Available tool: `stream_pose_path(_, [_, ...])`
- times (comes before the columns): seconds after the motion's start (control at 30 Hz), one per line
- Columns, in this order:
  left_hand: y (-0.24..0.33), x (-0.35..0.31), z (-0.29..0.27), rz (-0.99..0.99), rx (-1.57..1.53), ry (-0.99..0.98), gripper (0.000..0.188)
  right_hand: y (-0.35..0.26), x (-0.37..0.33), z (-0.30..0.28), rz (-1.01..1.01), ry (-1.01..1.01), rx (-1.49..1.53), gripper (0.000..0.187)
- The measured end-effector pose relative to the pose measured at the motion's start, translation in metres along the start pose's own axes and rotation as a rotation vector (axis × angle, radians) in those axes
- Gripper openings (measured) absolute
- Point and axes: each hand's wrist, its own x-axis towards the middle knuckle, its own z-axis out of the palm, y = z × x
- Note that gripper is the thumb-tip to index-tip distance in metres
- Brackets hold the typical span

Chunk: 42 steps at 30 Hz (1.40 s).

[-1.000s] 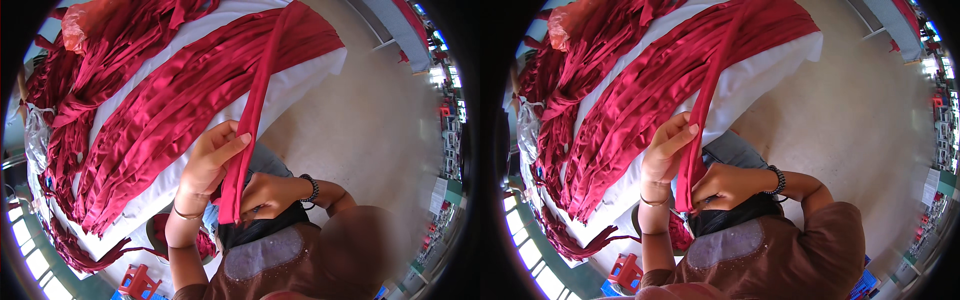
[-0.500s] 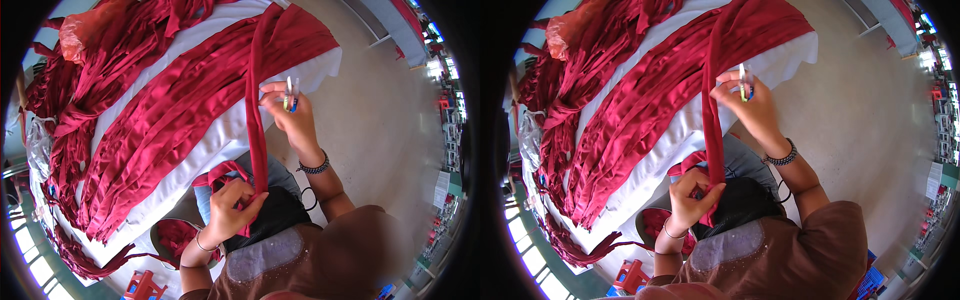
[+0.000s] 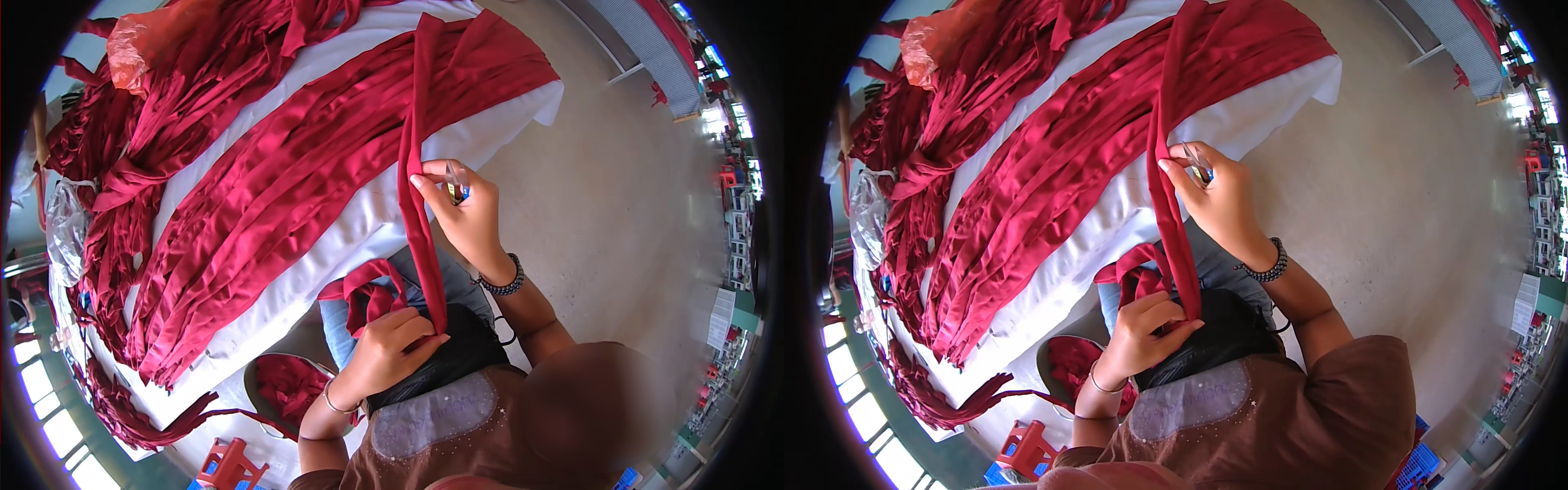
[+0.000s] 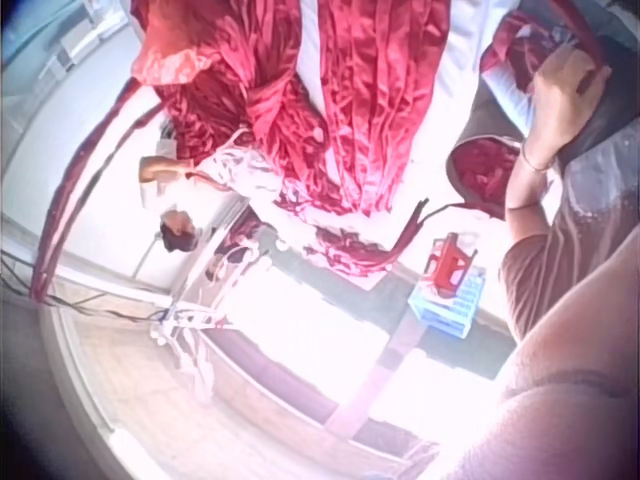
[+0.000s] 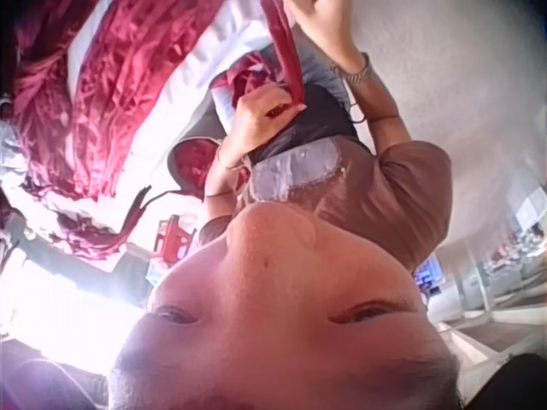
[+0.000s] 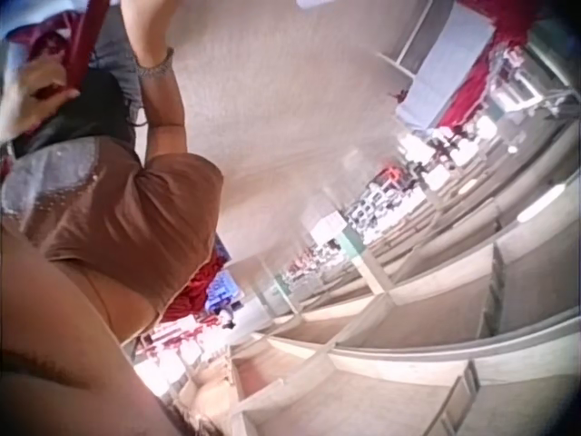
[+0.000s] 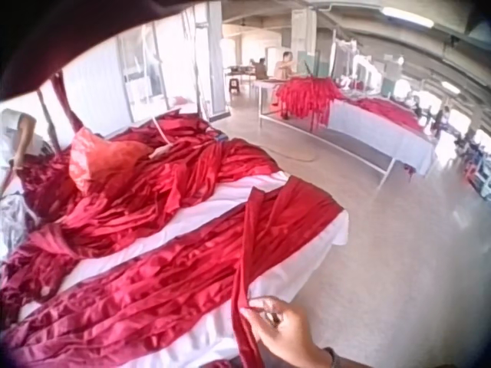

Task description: Trimming excess threads and organizing long strips of red fabric on a workbench using nippers.

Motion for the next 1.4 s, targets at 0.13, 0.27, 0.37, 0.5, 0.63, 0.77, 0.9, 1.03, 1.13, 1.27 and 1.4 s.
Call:
stream_pose_path(0.13, [-0.014,0.001,-0.015,-0.147,0.11,0.095,0.025,-0.019,-0.004,-0.01,0.293,-0.246,0.354,0.017])
stream_pose_path(0.27, [-0.024,-0.002,-0.024,-0.243,-0.286,0.339,0.044,-0.033,-0.023,-0.011,0.355,-0.509,0.517,0.014])
stream_pose_path(0.37, [-0.013,0.017,-0.037,-0.298,-0.223,0.38,0.045,-0.039,-0.04,-0.01,0.249,-0.709,0.675,0.006])
stream_pose_path(0.5, [-0.013,0.037,-0.041,-0.368,-0.541,0.271,0.037,-0.033,-0.057,-0.012,0.218,-0.79,0.686,0.014])
stream_pose_path(0.63, [-0.015,0.043,-0.034,-0.403,-0.789,0.314,0.032,-0.021,-0.06,-0.023,0.28,-0.935,0.65,0.02])
stream_pose_path(0.77, [-0.012,0.042,-0.016,-0.319,-0.25,0.523,0.043,-0.006,-0.054,-0.015,0.049,-0.319,0.314,0.015])
stream_pose_path(0.9, [-0.019,0.038,0.0,-0.127,0.328,0.495,0.054,-0.01,-0.01,-0.002,0.257,-0.234,0.326,0.023])
stream_pose_path(1.03, [-0.026,0.033,0.009,-0.129,0.715,0.355,0.061,-0.018,0.006,0.011,0.137,-0.227,0.152,0.041])
stream_pose_path(1.13, [-0.03,0.033,0.009,-0.125,0.792,0.253,0.065,-0.018,0.013,0.011,0.153,-0.293,0.104,0.043])
stream_pose_path(1.27, [-0.027,0.036,0.007,-0.178,0.673,0.266,0.049,-0.006,0.01,0.011,0.109,-0.275,0.179,0.031])
stream_pose_path(1.4, [-0.027,0.035,0.001,-0.097,0.42,0.322,0.038,-0.02,0.012,0.006,0.461,-0.33,0.456,0.024])
